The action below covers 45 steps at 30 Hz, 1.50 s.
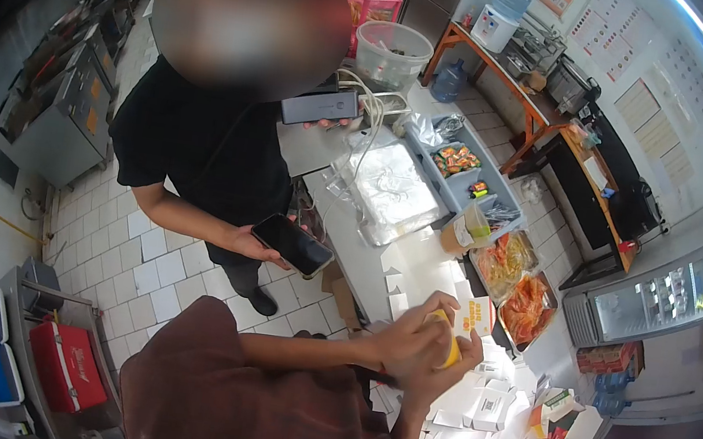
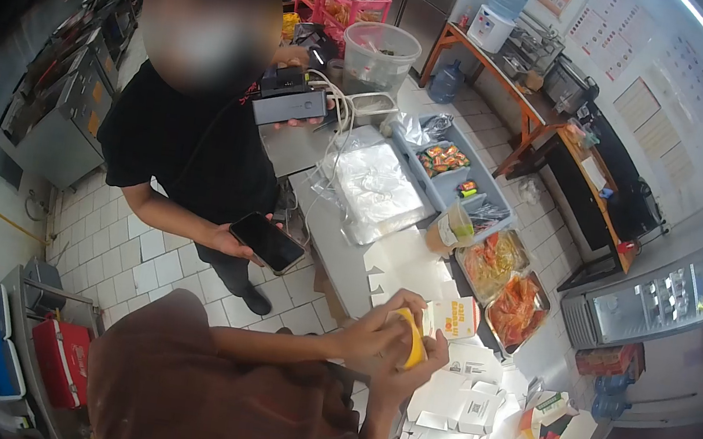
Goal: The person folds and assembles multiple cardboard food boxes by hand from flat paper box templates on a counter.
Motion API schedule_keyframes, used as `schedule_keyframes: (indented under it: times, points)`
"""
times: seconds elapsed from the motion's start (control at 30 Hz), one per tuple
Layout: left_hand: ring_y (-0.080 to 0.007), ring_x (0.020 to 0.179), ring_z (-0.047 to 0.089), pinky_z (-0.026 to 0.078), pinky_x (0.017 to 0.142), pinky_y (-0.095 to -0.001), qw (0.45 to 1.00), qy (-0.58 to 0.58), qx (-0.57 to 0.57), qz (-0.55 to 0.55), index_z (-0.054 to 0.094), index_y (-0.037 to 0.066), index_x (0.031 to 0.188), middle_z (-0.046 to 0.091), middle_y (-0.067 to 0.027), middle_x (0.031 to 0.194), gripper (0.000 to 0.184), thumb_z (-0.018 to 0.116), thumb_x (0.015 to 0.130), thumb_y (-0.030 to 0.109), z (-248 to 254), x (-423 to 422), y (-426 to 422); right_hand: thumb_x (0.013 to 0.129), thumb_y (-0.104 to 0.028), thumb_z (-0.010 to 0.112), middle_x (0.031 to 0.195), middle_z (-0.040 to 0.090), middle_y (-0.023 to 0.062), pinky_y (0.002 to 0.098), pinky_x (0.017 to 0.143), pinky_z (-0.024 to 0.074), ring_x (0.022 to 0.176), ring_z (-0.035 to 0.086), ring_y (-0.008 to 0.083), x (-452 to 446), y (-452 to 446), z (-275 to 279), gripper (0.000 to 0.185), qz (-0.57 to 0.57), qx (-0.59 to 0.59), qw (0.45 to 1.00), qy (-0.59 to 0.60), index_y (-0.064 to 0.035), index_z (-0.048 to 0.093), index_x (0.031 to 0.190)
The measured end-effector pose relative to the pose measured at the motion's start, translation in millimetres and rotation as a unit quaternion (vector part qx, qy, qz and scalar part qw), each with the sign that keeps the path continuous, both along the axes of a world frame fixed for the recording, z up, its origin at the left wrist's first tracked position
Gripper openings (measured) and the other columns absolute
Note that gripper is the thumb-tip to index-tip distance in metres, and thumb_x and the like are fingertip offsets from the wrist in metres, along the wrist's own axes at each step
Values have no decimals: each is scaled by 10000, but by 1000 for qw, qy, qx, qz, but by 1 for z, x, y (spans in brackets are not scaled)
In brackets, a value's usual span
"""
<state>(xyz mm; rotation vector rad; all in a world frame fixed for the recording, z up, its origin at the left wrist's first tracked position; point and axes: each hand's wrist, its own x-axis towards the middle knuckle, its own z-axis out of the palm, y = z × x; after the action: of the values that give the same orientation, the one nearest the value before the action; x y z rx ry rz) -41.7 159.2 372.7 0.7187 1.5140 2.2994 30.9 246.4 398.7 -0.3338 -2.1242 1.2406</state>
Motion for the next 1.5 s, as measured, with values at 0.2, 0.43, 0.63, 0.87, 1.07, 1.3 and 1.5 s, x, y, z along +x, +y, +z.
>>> schedule_keyframes:
  times: [0.2, 0.43, 0.63, 0.87, 1.07, 1.3, 1.5]
  points:
    - [-187, 1191, 529, 427, 1018, -329, 990, -44, 28, 132, 355, 92, 1495, 498, -120, 1321, 501, 508, 1020, 141, -16, -18, -7, 952, -137, 645, 927, 624, 176, 433, 789, 481, 876, 612, 354, 1, 57, 3, 267, 3, 153, 977, -145, 11, 574, 1163]
    - [-246, 1227, 528, 422, 1020, -440, 769, 536, -324, 130, 622, 163, 1262, 588, -5, 1245, 396, 691, 891, 285, 43, -18, -32, 843, -107, 757, 855, 656, 137, 422, 660, 497, 741, 657, 349, 4, 75, 51, 118, 145, 234, 939, -206, -10, 710, 889]
    - [-171, 1013, 609, 467, 866, -363, 773, 574, -262, -55, 657, 165, 981, 632, 25, 962, 98, 647, 884, 170, 4, -17, -24, 840, -166, 765, 806, 633, 116, 405, 751, 465, 743, 635, 308, 6, 83, 44, 116, 279, 319, 865, -269, -58, 721, 836]
    - [-259, 973, 669, 515, 857, -406, 886, 381, -237, 115, 710, 112, 1029, 683, -54, 1032, 165, 676, 869, 131, 12, -61, -52, 812, -134, 822, 1063, 708, 141, 410, 905, 496, 957, 667, 319, 19, 51, 16, 224, 58, 263, 961, 69, -26, 699, 965]
    - [-288, 1197, 653, 520, 980, -452, 832, 531, -121, 105, 720, 99, 999, 696, -92, 1204, 140, 700, 861, 112, 23, -32, -36, 955, -279, 721, 1326, 614, 189, 392, 983, 507, 1166, 636, 263, 11, 36, -32, 617, 110, -305, 946, -25, 8, 466, 1438]
    - [-306, 1222, 646, 523, 1020, -427, 852, 498, -88, 137, 709, 54, 1083, 701, -128, 1238, 189, 696, 898, 86, -3, -8, -29, 978, -129, 685, 1122, 687, 115, 311, 884, 525, 992, 665, 170, 11, 25, -8, 348, -42, -385, 922, -4, 59, 598, 1257]
    - [-112, 1064, 647, 513, 953, -279, 985, -144, 77, 53, 670, -30, 1076, 657, -64, 1162, 153, 647, 1009, 106, 6, 18, 7, 980, -111, 671, 941, 721, 108, 326, 836, 532, 852, 682, 191, -1, 0, -20, 158, -138, -53, 989, 21, 35, 718, 1014]
